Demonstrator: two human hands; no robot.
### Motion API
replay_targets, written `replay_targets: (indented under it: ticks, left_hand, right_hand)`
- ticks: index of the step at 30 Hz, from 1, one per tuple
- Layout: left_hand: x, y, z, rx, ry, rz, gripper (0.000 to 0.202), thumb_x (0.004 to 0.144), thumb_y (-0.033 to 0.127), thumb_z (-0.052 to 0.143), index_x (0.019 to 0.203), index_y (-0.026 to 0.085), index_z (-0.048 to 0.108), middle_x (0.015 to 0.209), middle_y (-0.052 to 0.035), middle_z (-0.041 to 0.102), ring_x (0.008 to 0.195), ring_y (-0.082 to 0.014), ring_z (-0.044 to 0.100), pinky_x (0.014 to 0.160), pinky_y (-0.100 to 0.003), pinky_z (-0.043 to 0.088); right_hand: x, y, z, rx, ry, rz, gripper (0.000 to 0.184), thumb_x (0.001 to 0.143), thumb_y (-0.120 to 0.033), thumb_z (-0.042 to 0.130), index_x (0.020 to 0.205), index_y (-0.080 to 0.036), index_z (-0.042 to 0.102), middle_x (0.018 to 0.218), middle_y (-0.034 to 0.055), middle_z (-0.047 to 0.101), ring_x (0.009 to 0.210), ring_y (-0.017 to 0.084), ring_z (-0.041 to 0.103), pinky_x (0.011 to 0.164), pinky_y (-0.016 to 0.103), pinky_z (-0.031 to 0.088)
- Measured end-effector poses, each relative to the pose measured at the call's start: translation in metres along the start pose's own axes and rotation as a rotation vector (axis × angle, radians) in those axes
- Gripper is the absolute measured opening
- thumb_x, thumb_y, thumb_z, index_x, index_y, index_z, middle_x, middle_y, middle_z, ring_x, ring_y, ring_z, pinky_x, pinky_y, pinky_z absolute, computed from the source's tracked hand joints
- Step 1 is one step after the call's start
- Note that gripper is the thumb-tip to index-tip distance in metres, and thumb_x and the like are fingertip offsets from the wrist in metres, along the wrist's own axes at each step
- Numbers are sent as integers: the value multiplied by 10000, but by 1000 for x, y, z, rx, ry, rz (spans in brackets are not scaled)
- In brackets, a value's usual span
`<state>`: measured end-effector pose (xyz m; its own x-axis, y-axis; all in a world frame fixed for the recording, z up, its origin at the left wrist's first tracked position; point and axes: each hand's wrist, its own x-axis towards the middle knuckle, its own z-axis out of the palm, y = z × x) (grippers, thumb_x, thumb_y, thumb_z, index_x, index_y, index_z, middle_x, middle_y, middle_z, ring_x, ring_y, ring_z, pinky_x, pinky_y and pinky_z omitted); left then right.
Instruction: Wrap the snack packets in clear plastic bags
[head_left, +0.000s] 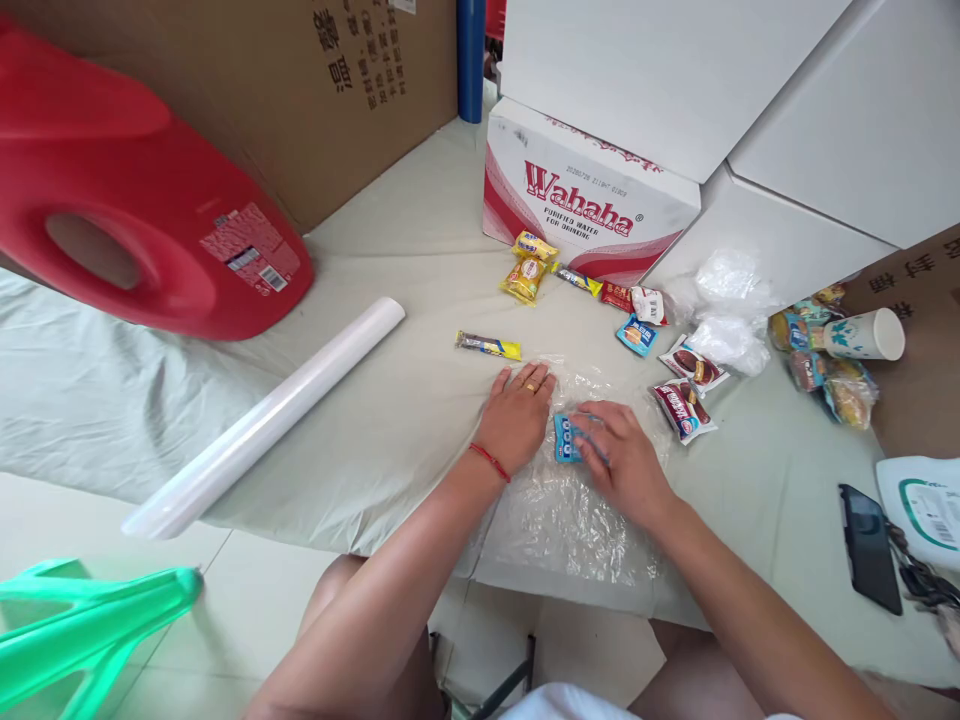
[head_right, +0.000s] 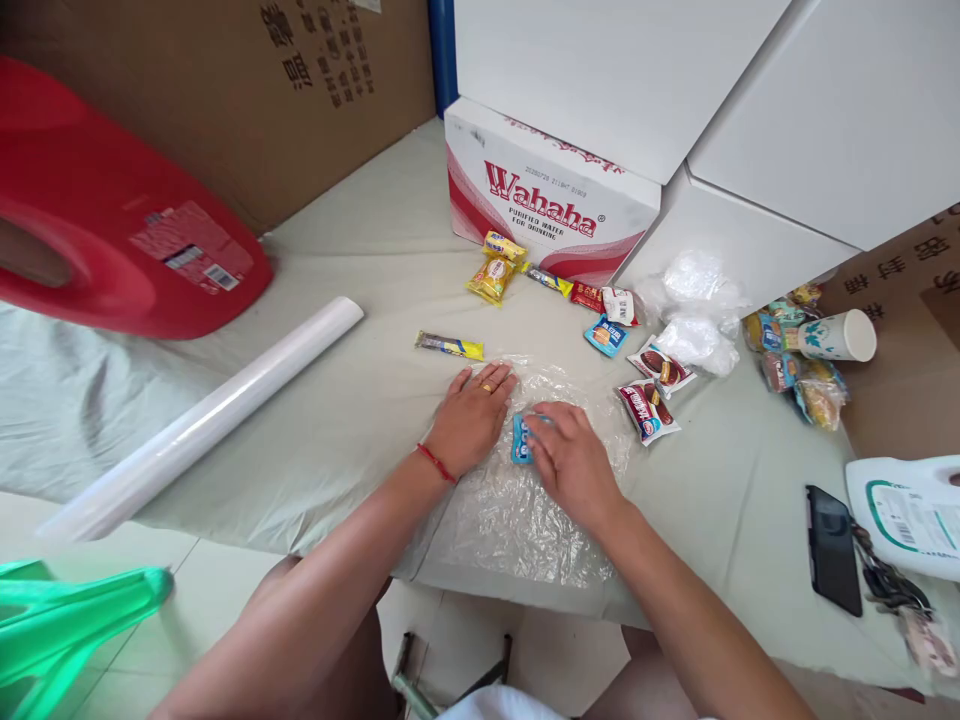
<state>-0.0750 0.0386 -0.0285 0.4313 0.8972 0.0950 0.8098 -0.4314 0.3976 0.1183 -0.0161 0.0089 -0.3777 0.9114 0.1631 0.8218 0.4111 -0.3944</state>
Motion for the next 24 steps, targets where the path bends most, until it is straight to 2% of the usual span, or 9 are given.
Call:
replay_targets:
  ticks: [2,4,8,11,15,19,22,24]
  left_hand:
    - [0,0,0,4,3,-1,491,1067,248,300,1488,201,548,1642,-90,453,1543,-236,388,1276,-541,273]
    - [0,0,0,9,8,-2,490,1068,270,308,1491,196,544,1642,-92,453,1545,-239,384,1277,-539,271]
    - [-1,1,1,19,22,1,497,1073,315,319,1504,184,528,1649,-93,440,1548,-241,379,1283,-538,260]
    - [-2,2,0,23,24,-2,503,1078,322,300,1506,188,528,1650,-84,440,1548,-237,378,1285,-538,257]
    - [-1,1,0,28,13,3,497,1071,316,323,1508,195,527,1652,-86,436,1550,-241,376,1284,-542,260]
    - [-1,0,1,34,0,5,497,1065,316,349,1517,194,516,1662,-82,419,1555,-242,365,1284,-547,260]
    - [-1,-1,1,39,0,5,501,1069,319,340,1523,191,509,1664,-78,416,1556,-236,363,1285,-542,260]
    - [0,0,0,40,-8,-1,504,1071,317,332,1527,192,506,1664,-75,417,1555,-232,364,1286,-538,262]
  right_hand:
    - [-11,-2,6,-72,-65,-42,409,1047,-339,492,1412,-231,641,1503,125,570,1391,311,492,1146,539,466]
    - [-21,0,11,-143,-97,-8,447,1044,-367,507,1453,-215,607,1545,144,529,1411,335,469,1147,565,457]
    - [-30,5,13,-203,-89,82,481,1025,-431,554,1440,-197,619,1515,154,559,1280,357,536,1077,583,489]
    - [-31,5,12,-187,-83,93,527,990,-477,609,1448,-215,609,1504,154,564,1259,364,536,1051,592,495]
    - [-30,4,12,-129,-63,89,487,985,-413,624,1435,-230,610,1422,151,609,1237,344,544,1034,564,509]
    - [-30,1,14,-47,31,68,443,964,-333,647,1391,-216,637,1341,161,607,1195,328,550,1018,529,520]
    - [-29,0,10,121,83,109,369,983,-287,600,1342,-232,665,1211,135,614,1095,275,607,948,460,555]
    - [-27,2,2,275,91,174,273,1000,-281,572,1229,-251,718,1113,99,637,1006,231,647,875,396,571]
